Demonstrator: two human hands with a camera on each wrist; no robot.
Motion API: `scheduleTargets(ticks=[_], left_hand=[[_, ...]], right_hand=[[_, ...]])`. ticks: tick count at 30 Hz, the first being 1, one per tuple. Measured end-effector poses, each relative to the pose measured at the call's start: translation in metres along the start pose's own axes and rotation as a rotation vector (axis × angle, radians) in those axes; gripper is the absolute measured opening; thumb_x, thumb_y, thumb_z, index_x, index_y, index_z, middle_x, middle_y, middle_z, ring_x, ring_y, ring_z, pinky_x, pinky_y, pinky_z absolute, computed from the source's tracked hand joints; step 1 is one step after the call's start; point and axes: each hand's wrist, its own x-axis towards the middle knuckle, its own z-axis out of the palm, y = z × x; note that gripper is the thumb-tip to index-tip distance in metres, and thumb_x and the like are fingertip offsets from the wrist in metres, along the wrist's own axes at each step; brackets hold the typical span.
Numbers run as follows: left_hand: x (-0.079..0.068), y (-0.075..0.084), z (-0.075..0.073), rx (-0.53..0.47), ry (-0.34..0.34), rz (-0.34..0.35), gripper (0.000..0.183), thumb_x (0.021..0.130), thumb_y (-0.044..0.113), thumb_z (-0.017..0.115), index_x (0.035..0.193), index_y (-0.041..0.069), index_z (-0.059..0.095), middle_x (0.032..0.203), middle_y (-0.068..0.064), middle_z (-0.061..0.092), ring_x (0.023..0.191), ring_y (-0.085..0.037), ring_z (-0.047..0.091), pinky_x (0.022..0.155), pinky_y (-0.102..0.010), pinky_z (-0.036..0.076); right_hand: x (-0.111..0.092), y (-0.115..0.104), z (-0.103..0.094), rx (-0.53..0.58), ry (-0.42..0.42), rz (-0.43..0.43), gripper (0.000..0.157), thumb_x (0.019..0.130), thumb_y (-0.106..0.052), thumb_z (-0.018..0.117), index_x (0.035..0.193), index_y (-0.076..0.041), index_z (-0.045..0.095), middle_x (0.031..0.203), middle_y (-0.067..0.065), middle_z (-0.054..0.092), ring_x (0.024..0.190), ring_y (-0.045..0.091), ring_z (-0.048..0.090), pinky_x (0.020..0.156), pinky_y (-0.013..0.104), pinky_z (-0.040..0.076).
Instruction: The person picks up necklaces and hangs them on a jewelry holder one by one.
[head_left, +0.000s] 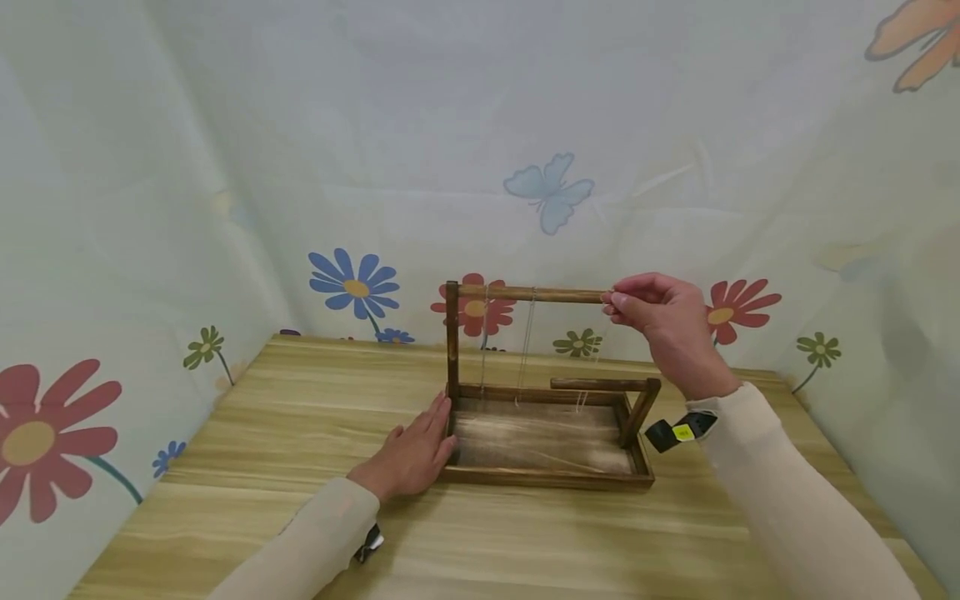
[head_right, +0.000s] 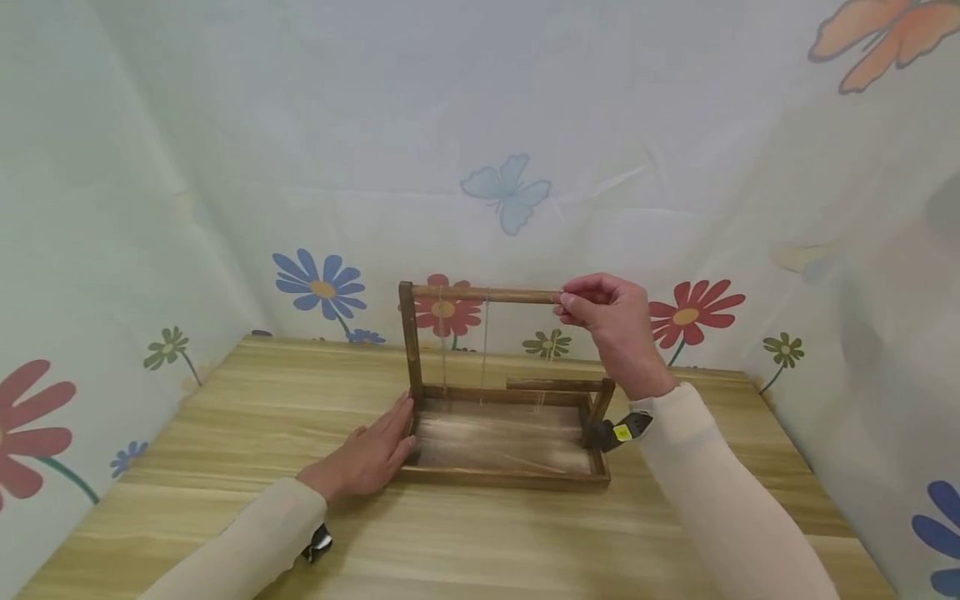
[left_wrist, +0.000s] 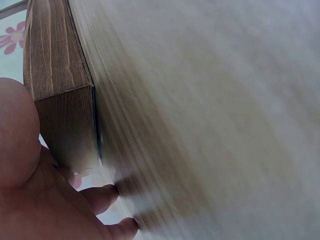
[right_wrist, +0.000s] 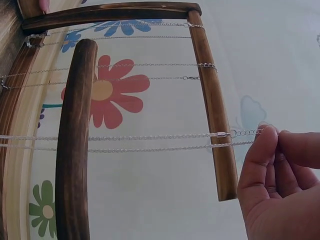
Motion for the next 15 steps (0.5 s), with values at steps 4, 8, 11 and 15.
scheduleTargets(ticks=[4, 8, 11, 15], left_hand=[[0.001, -0.002, 0.000, 0.008, 0.005, -0.001, 0.067, 0.114, 0.037, 0.037, 0.168, 0.005, 0.015, 0.177, -0.009, 0.010, 0.159, -0.036, 0.031, 0.119, -0.073, 0.029], [0.001, -0.002, 0.000, 0.005, 0.002, -0.002, 0.067, 0.114, 0.037, 0.038, 0.168, 0.006, 0.014, 0.178, -0.009, 0.010, 0.159, -0.036, 0.031, 0.119, -0.073, 0.028], [0.001, -0.001, -0.001, 0.001, -0.001, 0.003, 0.067, 0.114, 0.036, 0.038, 0.168, 0.005, 0.015, 0.177, -0.010, 0.011, 0.159, -0.037, 0.031, 0.119, -0.073, 0.028], [0.000, 0.000, -0.002, 0.002, -0.003, 0.007, 0.066, 0.113, 0.035, 0.038, 0.167, 0.004, 0.016, 0.177, -0.011, 0.012, 0.158, -0.037, 0.031, 0.118, -0.073, 0.029]], right_hand=[[0.000, 0.000, -0.005, 0.026, 0.001, -0.014, 0.015, 0.098, -0.005, 0.071, 0.110, 0.004, 0.068, 0.096, 0.000, 0.080, 0.086, 0.009, 0.077, 0.081, 0.022, 0.062], [0.000, -0.001, -0.009, 0.071, 0.012, -0.010, 0.013, 0.097, -0.003, 0.071, 0.109, 0.002, 0.069, 0.096, 0.001, 0.081, 0.086, 0.010, 0.078, 0.081, 0.023, 0.062], [0.000, -0.001, -0.014, 0.099, 0.022, -0.007, 0.015, 0.096, -0.002, 0.072, 0.109, 0.004, 0.069, 0.095, 0.002, 0.081, 0.086, 0.011, 0.078, 0.081, 0.023, 0.063], [0.001, -0.001, -0.019, 0.114, 0.030, -0.004, 0.014, 0.096, -0.002, 0.072, 0.109, 0.003, 0.070, 0.095, 0.003, 0.081, 0.087, 0.012, 0.078, 0.080, 0.023, 0.063]])
